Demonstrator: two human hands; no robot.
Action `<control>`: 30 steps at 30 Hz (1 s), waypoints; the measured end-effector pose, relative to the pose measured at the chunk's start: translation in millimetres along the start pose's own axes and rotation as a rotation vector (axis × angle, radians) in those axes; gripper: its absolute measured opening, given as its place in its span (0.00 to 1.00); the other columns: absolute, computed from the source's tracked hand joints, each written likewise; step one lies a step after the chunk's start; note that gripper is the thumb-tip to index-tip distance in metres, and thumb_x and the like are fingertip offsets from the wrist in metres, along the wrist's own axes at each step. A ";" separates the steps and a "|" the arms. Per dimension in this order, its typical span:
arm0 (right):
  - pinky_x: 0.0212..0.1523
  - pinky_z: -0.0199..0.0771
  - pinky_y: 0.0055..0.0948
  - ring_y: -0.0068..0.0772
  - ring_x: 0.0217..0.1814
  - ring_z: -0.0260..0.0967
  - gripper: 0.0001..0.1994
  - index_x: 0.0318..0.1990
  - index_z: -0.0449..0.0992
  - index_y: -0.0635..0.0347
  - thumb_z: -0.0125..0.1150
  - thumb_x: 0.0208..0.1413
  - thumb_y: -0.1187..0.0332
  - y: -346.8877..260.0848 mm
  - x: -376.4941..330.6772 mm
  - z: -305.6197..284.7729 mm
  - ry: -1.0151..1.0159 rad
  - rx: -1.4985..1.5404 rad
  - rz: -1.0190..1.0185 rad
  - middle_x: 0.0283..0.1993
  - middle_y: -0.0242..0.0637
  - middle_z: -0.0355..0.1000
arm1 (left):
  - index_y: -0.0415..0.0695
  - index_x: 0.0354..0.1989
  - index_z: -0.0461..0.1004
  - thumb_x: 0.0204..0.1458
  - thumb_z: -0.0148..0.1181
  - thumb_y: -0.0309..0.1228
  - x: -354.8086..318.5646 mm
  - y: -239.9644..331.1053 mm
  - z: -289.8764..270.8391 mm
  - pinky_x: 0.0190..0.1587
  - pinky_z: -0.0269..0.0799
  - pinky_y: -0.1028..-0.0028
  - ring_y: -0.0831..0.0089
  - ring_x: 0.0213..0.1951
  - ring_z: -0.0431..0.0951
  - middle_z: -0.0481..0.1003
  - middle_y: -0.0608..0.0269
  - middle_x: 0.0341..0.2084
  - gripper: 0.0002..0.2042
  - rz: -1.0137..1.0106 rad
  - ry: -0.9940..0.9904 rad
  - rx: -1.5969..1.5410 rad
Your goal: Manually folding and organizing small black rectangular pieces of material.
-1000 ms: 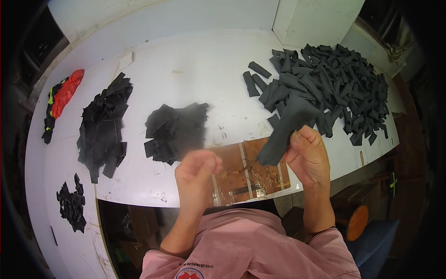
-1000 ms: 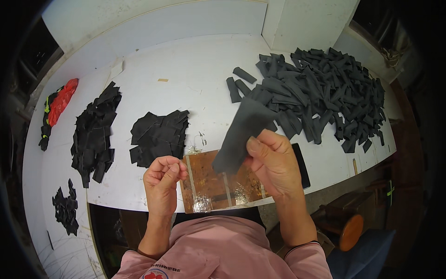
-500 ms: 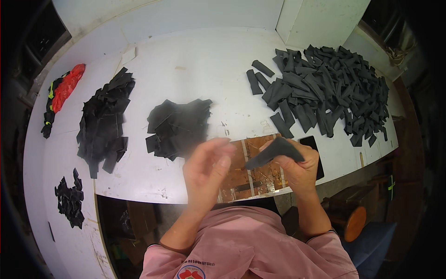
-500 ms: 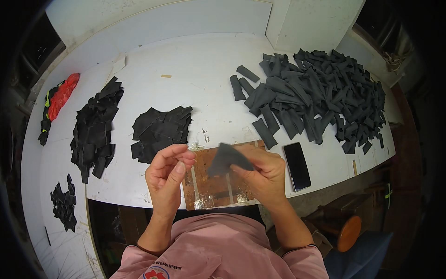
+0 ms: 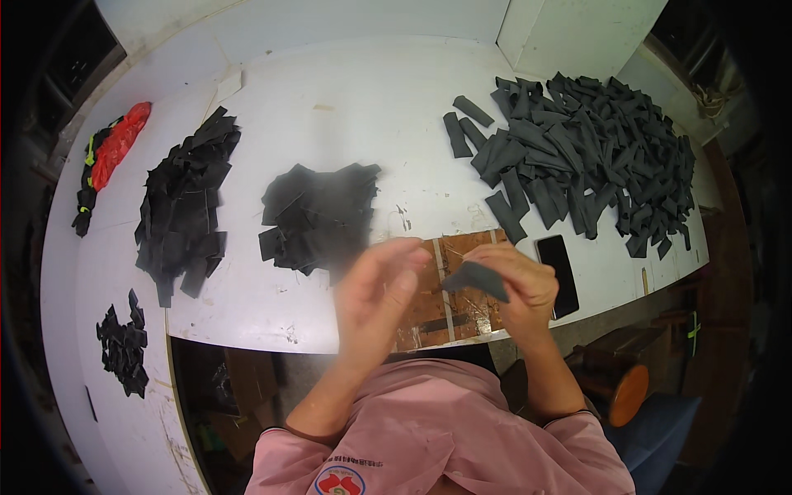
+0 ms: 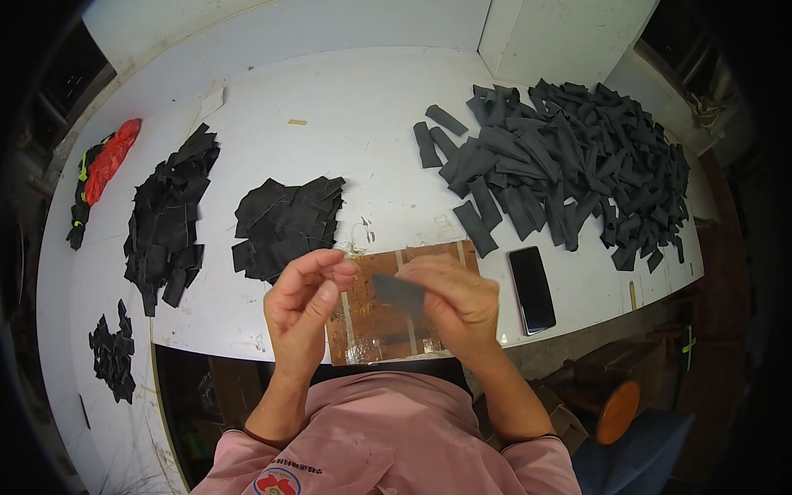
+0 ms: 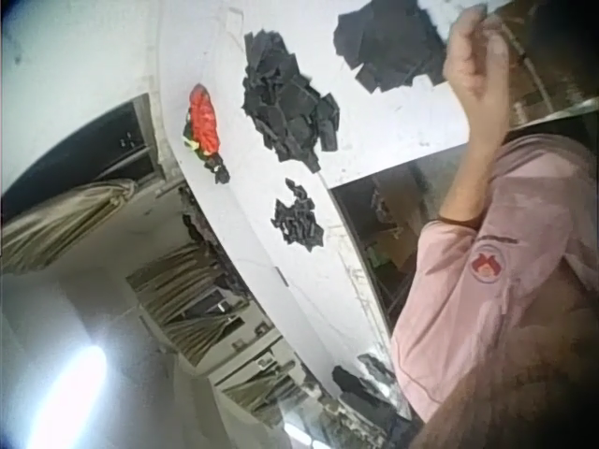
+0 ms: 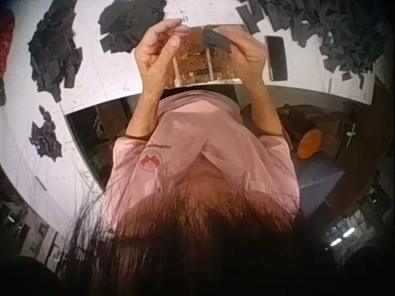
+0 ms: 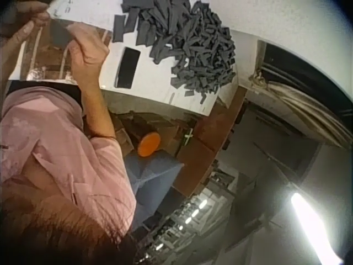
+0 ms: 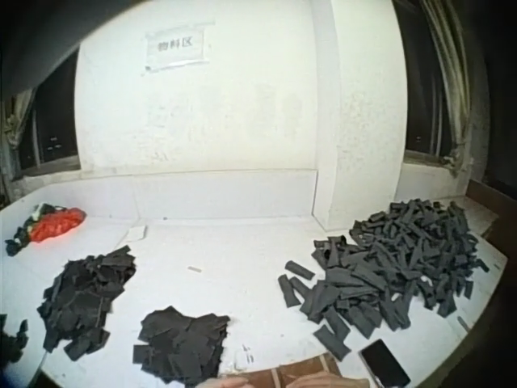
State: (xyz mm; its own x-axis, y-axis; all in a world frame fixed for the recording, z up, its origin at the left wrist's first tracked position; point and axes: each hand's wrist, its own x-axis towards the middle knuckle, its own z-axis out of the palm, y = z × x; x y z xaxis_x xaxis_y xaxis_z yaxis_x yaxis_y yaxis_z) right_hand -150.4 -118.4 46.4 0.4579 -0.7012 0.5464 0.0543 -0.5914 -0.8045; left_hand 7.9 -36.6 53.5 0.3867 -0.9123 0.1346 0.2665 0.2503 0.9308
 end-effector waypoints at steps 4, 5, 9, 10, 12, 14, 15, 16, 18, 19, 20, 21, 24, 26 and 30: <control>0.38 0.68 0.26 0.37 0.35 0.70 0.10 0.32 0.73 0.68 0.50 0.39 0.83 20.4 -16.2 6.2 -0.013 -0.051 0.046 0.31 0.43 0.71 | 0.34 0.43 0.67 0.44 0.53 0.21 6.4 3.0 8.6 0.43 0.63 0.75 0.72 0.38 0.70 0.71 0.56 0.36 0.15 0.277 -0.165 0.279; 0.38 0.68 0.26 0.36 0.35 0.70 0.10 0.32 0.73 0.68 0.50 0.38 0.83 25.1 -20.0 6.4 -0.006 -0.040 0.110 0.31 0.42 0.71 | 0.34 0.42 0.68 0.43 0.54 0.20 8.4 1.8 9.6 0.43 0.63 0.75 0.70 0.39 0.70 0.71 0.55 0.36 0.15 0.339 -0.240 0.409; 0.37 0.67 0.24 0.34 0.35 0.70 0.10 0.32 0.73 0.70 0.51 0.38 0.84 23.2 -31.2 5.5 -0.014 0.052 0.299 0.31 0.41 0.72 | 0.34 0.39 0.70 0.44 0.54 0.20 10.3 -8.2 13.2 0.43 0.63 0.76 0.71 0.38 0.69 0.71 0.56 0.35 0.12 0.264 -0.288 0.375; 0.36 0.67 0.23 0.31 0.34 0.69 0.08 0.31 0.72 0.71 0.52 0.40 0.83 7.8 -25.6 4.5 0.061 0.161 0.359 0.31 0.40 0.72 | 0.34 0.39 0.70 0.44 0.54 0.20 8.5 -9.6 12.0 0.43 0.63 0.76 0.71 0.38 0.69 0.71 0.56 0.35 0.12 0.264 -0.290 0.374; 0.35 0.67 0.22 0.29 0.34 0.68 0.06 0.31 0.72 0.71 0.53 0.42 0.83 -15.8 -15.8 0.8 0.130 0.276 0.417 0.31 0.39 0.72 | 0.33 0.39 0.70 0.47 0.53 0.22 2.8 -10.9 7.9 0.43 0.64 0.77 0.73 0.38 0.70 0.72 0.56 0.34 0.10 0.190 -0.130 0.194; 0.39 0.68 0.28 0.32 0.34 0.68 0.07 0.29 0.72 0.71 0.53 0.49 0.73 -30.3 -6.6 -6.9 0.315 0.416 0.388 0.29 0.43 0.71 | 0.33 0.38 0.69 0.48 0.52 0.23 1.9 -5.8 8.9 0.43 0.65 0.77 0.73 0.37 0.71 0.72 0.56 0.34 0.10 0.120 -0.088 0.102; 0.39 0.68 0.28 0.32 0.34 0.68 0.07 0.29 0.72 0.71 0.53 0.49 0.73 -29.3 -4.1 -11.3 0.316 0.413 0.388 0.29 0.43 0.71 | 0.33 0.38 0.69 0.49 0.52 0.24 1.5 -3.8 9.1 0.43 0.65 0.77 0.74 0.37 0.72 0.73 0.56 0.33 0.10 0.050 -0.040 0.013; 0.39 0.68 0.29 0.32 0.35 0.68 0.08 0.30 0.71 0.71 0.53 0.50 0.71 -27.1 -0.5 -17.9 0.347 0.414 0.355 0.30 0.43 0.71 | 0.33 0.38 0.69 0.49 0.52 0.25 2.3 -3.2 9.6 0.42 0.67 0.76 0.74 0.35 0.73 0.73 0.56 0.32 0.10 0.030 -0.038 0.019; 0.40 0.69 0.31 0.32 0.35 0.68 0.10 0.34 0.70 0.71 0.53 0.51 0.69 -23.9 8.0 -20.2 0.421 0.535 0.298 0.32 0.42 0.71 | 0.33 0.38 0.69 0.49 0.52 0.25 2.7 -7.2 9.6 0.41 0.67 0.76 0.74 0.35 0.73 0.73 0.56 0.32 0.09 0.009 -0.045 -0.002; 0.40 0.69 0.31 0.32 0.35 0.68 0.10 0.34 0.70 0.71 0.53 0.51 0.69 -26.0 12.9 -16.1 0.416 0.536 0.302 0.32 0.42 0.71 | 0.34 0.38 0.69 0.49 0.52 0.25 3.1 -10.2 8.5 0.41 0.67 0.77 0.74 0.35 0.73 0.73 0.56 0.31 0.09 -0.019 -0.047 -0.020; 0.35 0.65 0.23 0.25 0.31 0.65 0.08 0.30 0.71 0.71 0.55 0.49 0.71 -31.1 18.1 -11.4 0.474 0.567 0.306 0.29 0.37 0.69 | 0.34 0.38 0.69 0.49 0.52 0.25 2.9 -12.3 7.4 0.41 0.67 0.77 0.74 0.35 0.73 0.73 0.56 0.31 0.09 -0.020 -0.041 -0.020; 0.31 0.62 0.16 0.17 0.28 0.61 0.07 0.27 0.71 0.71 0.58 0.48 0.74 -33.4 20.7 -8.7 0.532 0.598 0.310 0.26 0.32 0.68 | 0.34 0.38 0.69 0.49 0.52 0.25 2.6 -14.3 6.3 0.41 0.67 0.77 0.75 0.35 0.73 0.73 0.56 0.31 0.09 -0.026 -0.036 -0.030; 0.32 0.61 0.16 0.17 0.28 0.61 0.07 0.29 0.72 0.71 0.58 0.48 0.74 -23.9 6.6 -11.5 0.409 0.496 0.365 0.26 0.31 0.68 | 0.34 0.38 0.69 0.49 0.52 0.25 1.5 -14.8 3.6 0.41 0.67 0.78 0.75 0.35 0.73 0.73 0.56 0.31 0.10 -0.041 -0.030 -0.037; 0.31 0.60 0.15 0.16 0.28 0.60 0.07 0.30 0.72 0.71 0.58 0.47 0.74 -20.7 0.7 -8.4 0.375 0.433 0.355 0.26 0.31 0.68 | 0.34 0.38 0.69 0.49 0.52 0.25 2.2 -13.6 3.5 0.41 0.67 0.78 0.75 0.36 0.73 0.73 0.57 0.32 0.10 -0.050 -0.023 -0.029; 0.39 0.64 0.23 0.24 0.34 0.65 0.09 0.35 0.70 0.72 0.55 0.49 0.73 -21.7 -2.6 -11.9 0.393 0.493 0.277 0.33 0.36 0.69 | 0.34 0.39 0.68 0.50 0.51 0.26 3.7 -6.9 9.7 0.41 0.67 0.78 0.75 0.36 0.73 0.73 0.57 0.32 0.10 0.030 -0.049 -0.005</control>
State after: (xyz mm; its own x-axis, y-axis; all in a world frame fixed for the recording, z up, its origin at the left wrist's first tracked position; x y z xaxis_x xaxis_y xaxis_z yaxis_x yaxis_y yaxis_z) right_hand -163.4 -108.5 65.3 0.1620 -0.9478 0.2745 0.4218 -0.1850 -0.8876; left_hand -1.1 -44.8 50.9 0.3511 -0.9191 0.1790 0.2597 0.2792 0.9244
